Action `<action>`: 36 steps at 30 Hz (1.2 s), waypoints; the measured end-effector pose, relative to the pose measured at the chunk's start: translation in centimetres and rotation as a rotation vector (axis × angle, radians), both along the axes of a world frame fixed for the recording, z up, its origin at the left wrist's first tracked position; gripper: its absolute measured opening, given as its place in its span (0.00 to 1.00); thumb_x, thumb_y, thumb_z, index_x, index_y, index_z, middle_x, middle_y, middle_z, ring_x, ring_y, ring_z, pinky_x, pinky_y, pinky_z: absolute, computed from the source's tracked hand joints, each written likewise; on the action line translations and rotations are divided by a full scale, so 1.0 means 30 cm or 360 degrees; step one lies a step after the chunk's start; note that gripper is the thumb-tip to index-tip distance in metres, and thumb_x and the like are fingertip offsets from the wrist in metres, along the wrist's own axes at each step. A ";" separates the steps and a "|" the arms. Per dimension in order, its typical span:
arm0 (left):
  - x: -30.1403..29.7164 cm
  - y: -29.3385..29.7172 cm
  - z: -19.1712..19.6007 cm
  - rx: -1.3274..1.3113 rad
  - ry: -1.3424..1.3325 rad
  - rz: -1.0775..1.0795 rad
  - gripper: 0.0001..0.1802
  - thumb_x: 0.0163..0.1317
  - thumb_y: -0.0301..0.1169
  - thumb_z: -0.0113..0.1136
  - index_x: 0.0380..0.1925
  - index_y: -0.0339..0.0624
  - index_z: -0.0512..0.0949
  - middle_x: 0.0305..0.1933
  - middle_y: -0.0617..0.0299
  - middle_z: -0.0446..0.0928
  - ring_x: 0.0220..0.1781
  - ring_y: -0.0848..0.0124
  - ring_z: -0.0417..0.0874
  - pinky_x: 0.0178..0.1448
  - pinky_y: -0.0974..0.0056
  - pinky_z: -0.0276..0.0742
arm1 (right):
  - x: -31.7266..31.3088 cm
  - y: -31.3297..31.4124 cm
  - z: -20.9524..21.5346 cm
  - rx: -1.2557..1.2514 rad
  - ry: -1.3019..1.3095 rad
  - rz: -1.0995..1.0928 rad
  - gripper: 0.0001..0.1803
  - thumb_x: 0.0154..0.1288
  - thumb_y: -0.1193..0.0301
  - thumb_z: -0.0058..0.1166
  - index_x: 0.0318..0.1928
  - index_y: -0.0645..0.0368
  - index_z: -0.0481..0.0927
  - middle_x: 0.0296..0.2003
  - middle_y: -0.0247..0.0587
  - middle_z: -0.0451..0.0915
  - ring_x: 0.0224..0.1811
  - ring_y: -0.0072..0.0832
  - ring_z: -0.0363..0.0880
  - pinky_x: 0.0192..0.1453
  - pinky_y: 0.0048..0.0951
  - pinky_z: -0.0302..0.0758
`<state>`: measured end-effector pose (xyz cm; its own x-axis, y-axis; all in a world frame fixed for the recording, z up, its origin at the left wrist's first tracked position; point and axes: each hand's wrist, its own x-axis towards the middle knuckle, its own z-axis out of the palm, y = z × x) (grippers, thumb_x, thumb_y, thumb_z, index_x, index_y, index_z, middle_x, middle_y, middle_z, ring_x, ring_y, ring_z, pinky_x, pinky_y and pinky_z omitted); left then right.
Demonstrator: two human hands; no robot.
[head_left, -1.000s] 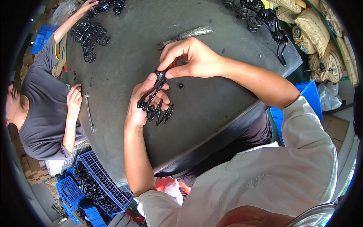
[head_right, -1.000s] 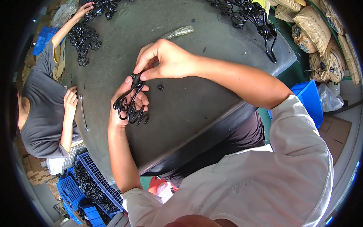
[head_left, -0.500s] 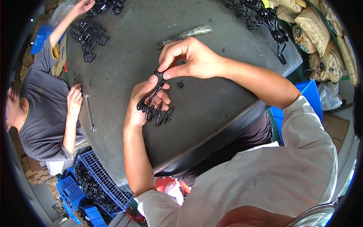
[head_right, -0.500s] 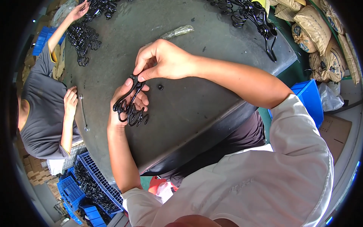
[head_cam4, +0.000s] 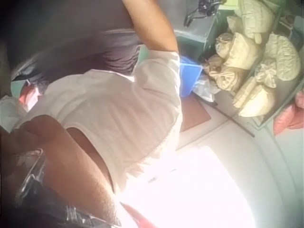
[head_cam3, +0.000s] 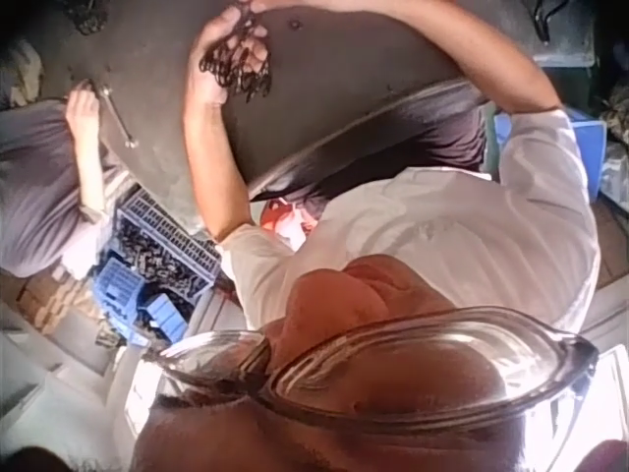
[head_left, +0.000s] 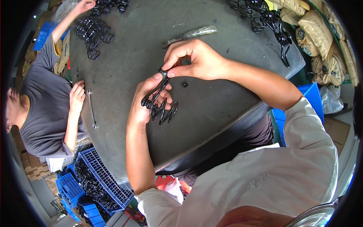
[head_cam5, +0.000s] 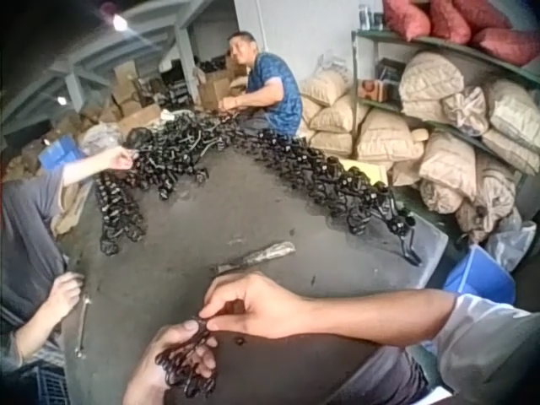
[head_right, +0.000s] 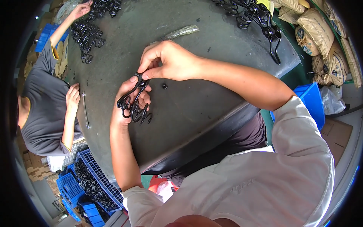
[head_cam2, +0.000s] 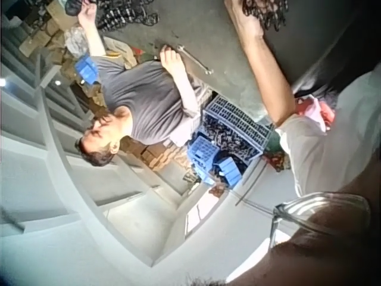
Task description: Assembling small black mechanical components, specifically bicycle brake parts, at a workbench in a factory setting.
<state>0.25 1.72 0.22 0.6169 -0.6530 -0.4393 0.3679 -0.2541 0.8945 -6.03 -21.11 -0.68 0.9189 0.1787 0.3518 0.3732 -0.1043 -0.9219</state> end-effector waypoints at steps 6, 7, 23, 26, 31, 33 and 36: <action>0.017 0.007 0.001 -0.0088 0.0067 0.0087 0.31 0.70 0.57 0.57 0.38 0.33 0.81 0.24 0.54 0.82 0.21 0.68 0.83 0.27 0.69 0.79 | -0.014 -0.031 0.054 -0.0204 -0.0294 -0.0256 0.08 0.62 0.79 0.70 0.42 0.59 0.85 0.36 0.31 0.80 0.36 0.20 0.76 0.38 0.26 0.71; 0.028 0.014 0.000 -0.0150 0.0127 0.0115 0.31 0.70 0.57 0.57 0.38 0.34 0.81 0.26 0.54 0.82 0.22 0.68 0.84 0.28 0.69 0.80 | -0.025 -0.049 0.082 -0.0292 -0.0251 -0.0191 0.07 0.62 0.78 0.70 0.39 0.59 0.85 0.31 0.31 0.79 0.32 0.18 0.75 0.35 0.26 0.70; 0.033 0.018 -0.005 -0.0262 0.0127 0.0187 0.34 0.67 0.63 0.56 0.38 0.38 0.82 0.23 0.54 0.83 0.22 0.67 0.84 0.30 0.69 0.75 | -0.040 -0.036 0.113 -0.0775 0.0009 0.0119 0.04 0.61 0.80 0.65 0.35 0.65 0.83 0.28 0.44 0.82 0.30 0.37 0.83 0.36 0.38 0.78; 0.029 0.014 0.001 -0.0197 0.0103 0.0183 0.33 0.66 0.63 0.57 0.37 0.39 0.83 0.23 0.56 0.83 0.21 0.69 0.83 0.29 0.70 0.74 | -0.027 -0.059 0.079 -0.0780 -0.0205 0.0250 0.05 0.61 0.78 0.67 0.37 0.66 0.83 0.28 0.44 0.82 0.29 0.34 0.83 0.34 0.37 0.76; 0.045 0.016 0.004 -0.0234 0.0108 0.0239 0.32 0.67 0.62 0.57 0.36 0.40 0.83 0.23 0.56 0.83 0.21 0.70 0.83 0.29 0.70 0.74 | -0.024 -0.097 0.128 -0.1109 0.0166 0.0265 0.10 0.55 0.78 0.69 0.38 0.66 0.84 0.28 0.45 0.81 0.32 0.39 0.83 0.37 0.39 0.77; 0.049 0.024 0.002 -0.0205 0.0104 0.0218 0.32 0.66 0.62 0.57 0.36 0.39 0.83 0.23 0.56 0.83 0.21 0.70 0.83 0.29 0.70 0.75 | -0.023 -0.096 0.107 -0.1241 0.0057 0.0259 0.10 0.55 0.79 0.69 0.38 0.66 0.84 0.27 0.45 0.81 0.32 0.41 0.82 0.39 0.40 0.77; 0.042 0.031 -0.002 -0.0210 0.0109 0.0194 0.33 0.67 0.61 0.57 0.37 0.37 0.83 0.23 0.55 0.83 0.21 0.69 0.83 0.29 0.69 0.76 | -0.022 -0.092 0.089 -0.1116 0.0042 0.0302 0.10 0.55 0.79 0.69 0.38 0.67 0.83 0.27 0.45 0.79 0.33 0.43 0.82 0.39 0.43 0.77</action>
